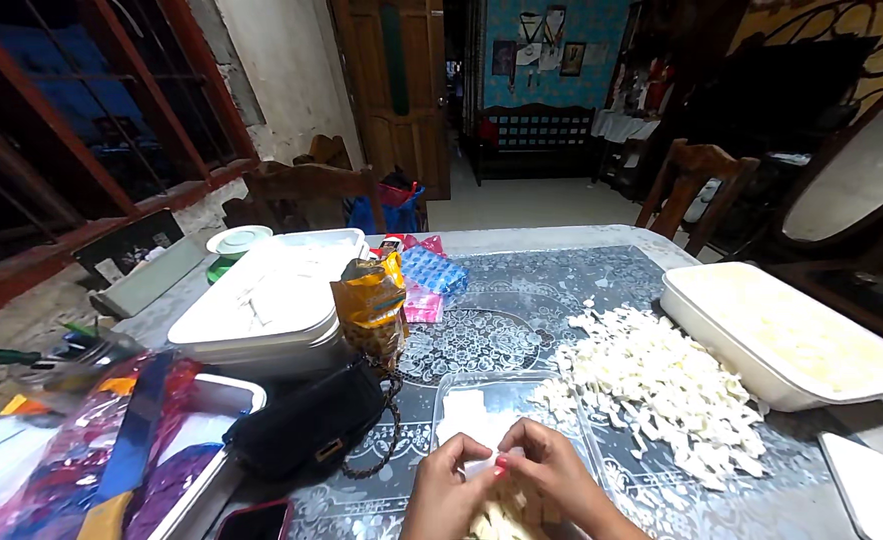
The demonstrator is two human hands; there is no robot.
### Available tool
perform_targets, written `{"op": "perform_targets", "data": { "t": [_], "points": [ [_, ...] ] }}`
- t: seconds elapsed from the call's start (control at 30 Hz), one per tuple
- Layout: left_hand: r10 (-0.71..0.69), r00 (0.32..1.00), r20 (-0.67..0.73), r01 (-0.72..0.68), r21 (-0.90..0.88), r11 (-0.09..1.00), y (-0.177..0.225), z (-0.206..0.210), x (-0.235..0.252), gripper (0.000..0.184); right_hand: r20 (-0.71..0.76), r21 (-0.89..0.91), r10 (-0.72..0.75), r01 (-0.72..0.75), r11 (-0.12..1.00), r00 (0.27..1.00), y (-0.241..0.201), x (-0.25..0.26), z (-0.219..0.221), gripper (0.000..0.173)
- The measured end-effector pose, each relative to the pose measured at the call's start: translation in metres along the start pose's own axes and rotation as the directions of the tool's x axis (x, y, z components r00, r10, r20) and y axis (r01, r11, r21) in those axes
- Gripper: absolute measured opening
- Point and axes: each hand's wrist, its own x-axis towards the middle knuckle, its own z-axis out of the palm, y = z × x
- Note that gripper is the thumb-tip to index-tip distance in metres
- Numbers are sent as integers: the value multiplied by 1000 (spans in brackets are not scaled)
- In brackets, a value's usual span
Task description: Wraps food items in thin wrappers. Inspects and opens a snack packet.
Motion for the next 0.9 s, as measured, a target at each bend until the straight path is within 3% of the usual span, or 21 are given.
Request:
{"op": "perform_targets", "data": {
  "t": [0.07, 0.23, 0.33, 0.43, 0.5, 0.57, 0.63, 0.73, 0.77, 0.83, 0.9],
  "points": [
    [72, 996, -43, -68, 84, 994, -5, 0, 1, 11, 58, -5, 63, -63, 998, 996, -4, 2, -5, 21],
    [-84, 996, 23, 87, -190, 978, 0, -5, 5, 12, -21, -103, 113, -114, 988, 993, 4, 6, -11, 17],
    [-144, 989, -32, 128, -300, 945, 3, -3, 6, 34, 71, -211, 22, -6, 977, 997, 0, 0, -4, 20],
    [-159, 983, -89, 114, -387, 915, -5, 2, 7, 48, 172, -109, -145, 165, 980, 974, 2, -3, 2, 18],
    [-153, 986, -59, 118, -393, 912, -5, 5, 6, 40, 95, 56, -179, 174, 983, 979, 7, -1, 3, 16],
    [-117, 993, 11, 114, -340, 933, 1, 3, 3, 30, -3, 168, -113, 112, 979, 994, 10, 3, 2, 11],
    [-76, 997, 31, 82, -294, 952, 4, 1, 2, 25, -28, 136, -25, 28, 990, 999, 10, 6, -2, 13],
    [-66, 997, -45, 50, -288, 956, 2, -1, 5, 24, 36, -38, 14, -12, 999, 999, 8, 5, -6, 19],
    [-74, 995, -71, 50, -292, 955, 1, -2, 7, 24, 60, -105, -17, 23, 994, 998, 5, 4, -5, 20],
    [-81, 992, -92, 54, -261, 964, 1, -4, 9, 22, 101, -241, -213, 231, 942, 972, 7, -1, 2, 19],
    [-32, 997, -69, 29, -54, 998, -2, -6, 9, 14, 135, -450, -513, 514, 730, 847, 16, -1, 12, 14]
  ]
}}
